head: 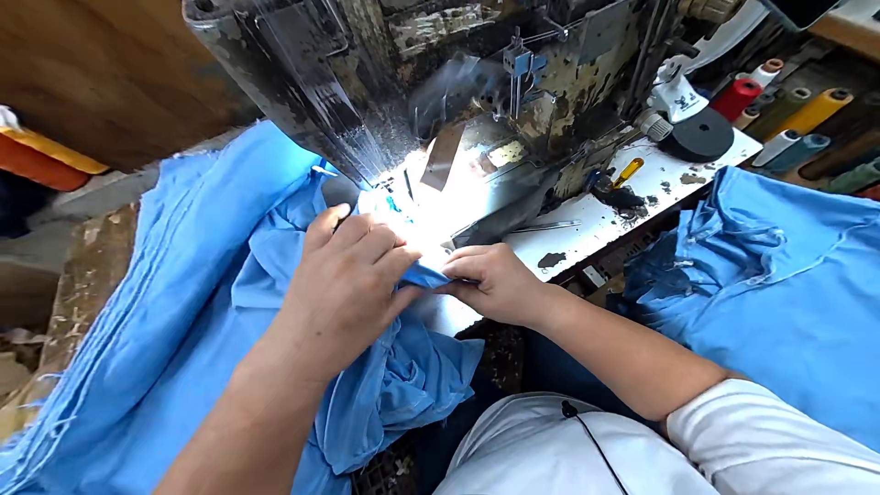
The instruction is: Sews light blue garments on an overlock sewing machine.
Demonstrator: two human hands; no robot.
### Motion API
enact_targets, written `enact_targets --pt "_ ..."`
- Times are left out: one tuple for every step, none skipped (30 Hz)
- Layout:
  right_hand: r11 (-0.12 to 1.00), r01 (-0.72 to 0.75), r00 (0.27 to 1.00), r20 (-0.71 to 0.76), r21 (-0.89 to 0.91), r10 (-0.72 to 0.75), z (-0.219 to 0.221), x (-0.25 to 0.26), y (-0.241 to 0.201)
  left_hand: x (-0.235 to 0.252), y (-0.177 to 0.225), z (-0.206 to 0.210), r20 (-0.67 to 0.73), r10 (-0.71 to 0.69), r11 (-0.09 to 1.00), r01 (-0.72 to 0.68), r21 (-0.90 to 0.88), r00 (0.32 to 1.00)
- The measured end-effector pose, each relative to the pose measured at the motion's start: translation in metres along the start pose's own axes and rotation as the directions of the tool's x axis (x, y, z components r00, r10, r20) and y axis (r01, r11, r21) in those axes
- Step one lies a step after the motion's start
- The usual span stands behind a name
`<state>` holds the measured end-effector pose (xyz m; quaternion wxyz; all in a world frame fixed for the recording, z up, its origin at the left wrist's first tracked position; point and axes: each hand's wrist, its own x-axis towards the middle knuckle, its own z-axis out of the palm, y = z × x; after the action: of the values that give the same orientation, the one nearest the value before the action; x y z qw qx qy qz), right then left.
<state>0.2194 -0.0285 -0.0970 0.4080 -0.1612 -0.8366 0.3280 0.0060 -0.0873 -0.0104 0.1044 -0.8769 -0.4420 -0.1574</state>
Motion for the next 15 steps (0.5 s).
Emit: enact_targets --pt "0.999 0.016 1.0 -0.016 -0.033 -0.016 0.0 -0.006 -0.001 -0.007 0.002 0.01 -0.004 -0.035 0.999 0.035 0.027 0.999" --pt "0.998 0.021 0.999 -0.032 -0.06 -0.023 0.001 -0.011 -0.002 -0.014 0.003 0.019 -0.023 -0.067 0.997 0.068 0.048 0.997" --pt "0.996 0.022 0.999 -0.048 -0.082 -0.026 0.002 -0.014 -0.003 -0.018 0.005 0.025 -0.044 -0.095 0.993 0.098 0.067 0.994" --pt "0.995 0.023 0.998 -0.062 -0.096 -0.029 0.002 -0.015 -0.003 -0.02 0.007 0.028 -0.051 -0.123 0.988 0.127 0.083 0.991" --pt "0.994 0.022 0.997 -0.076 -0.107 -0.03 0.002 -0.015 -0.003 -0.02 0.009 0.03 -0.048 -0.149 0.984 0.153 0.094 0.988" --pt "0.993 0.026 0.996 -0.086 -0.118 -0.037 0.001 -0.014 -0.004 -0.019 0.011 0.029 -0.04 -0.174 0.978 0.177 0.106 0.984" --pt "0.991 0.033 0.995 -0.092 -0.128 -0.045 0.001 -0.013 -0.005 -0.017 0.012 0.029 -0.033 -0.195 0.973 0.197 0.121 0.98" --pt "0.99 0.04 0.994 -0.095 -0.138 -0.053 0.0 -0.011 -0.007 -0.014 0.011 0.028 -0.029 -0.202 0.969 0.204 0.137 0.979" --pt "0.989 0.041 0.994 -0.097 -0.145 -0.055 0.0 -0.011 -0.008 -0.012 0.011 0.028 -0.022 -0.203 0.968 0.204 0.149 0.979" --pt "0.988 0.038 0.993 -0.102 -0.151 -0.054 0.001 -0.01 -0.008 -0.01 0.009 0.027 -0.011 -0.202 0.967 0.201 0.156 0.979" --pt "0.987 0.036 0.992 -0.113 -0.156 -0.054 0.003 -0.009 -0.007 -0.007 0.007 0.027 0.001 -0.198 0.967 0.195 0.162 0.98" --pt "0.986 0.036 0.99 -0.127 -0.16 -0.056 0.005 -0.007 -0.004 -0.004 0.003 0.027 0.016 -0.196 0.968 0.191 0.162 0.98" --pt "0.987 0.034 0.988 -0.145 -0.159 -0.058 0.008 -0.004 -0.002 -0.003 -0.003 0.028 0.026 -0.194 0.969 0.187 0.162 0.981" --pt "0.987 0.035 0.985 -0.162 -0.158 -0.061 0.011 0.001 0.002 -0.001 -0.008 0.029 0.026 -0.197 0.967 0.19 0.17 0.98" --pt "0.987 0.031 0.982 -0.178 -0.156 -0.059 0.014 0.006 0.005 0.002 -0.014 0.03 0.014 -0.208 0.962 0.202 0.182 0.978"
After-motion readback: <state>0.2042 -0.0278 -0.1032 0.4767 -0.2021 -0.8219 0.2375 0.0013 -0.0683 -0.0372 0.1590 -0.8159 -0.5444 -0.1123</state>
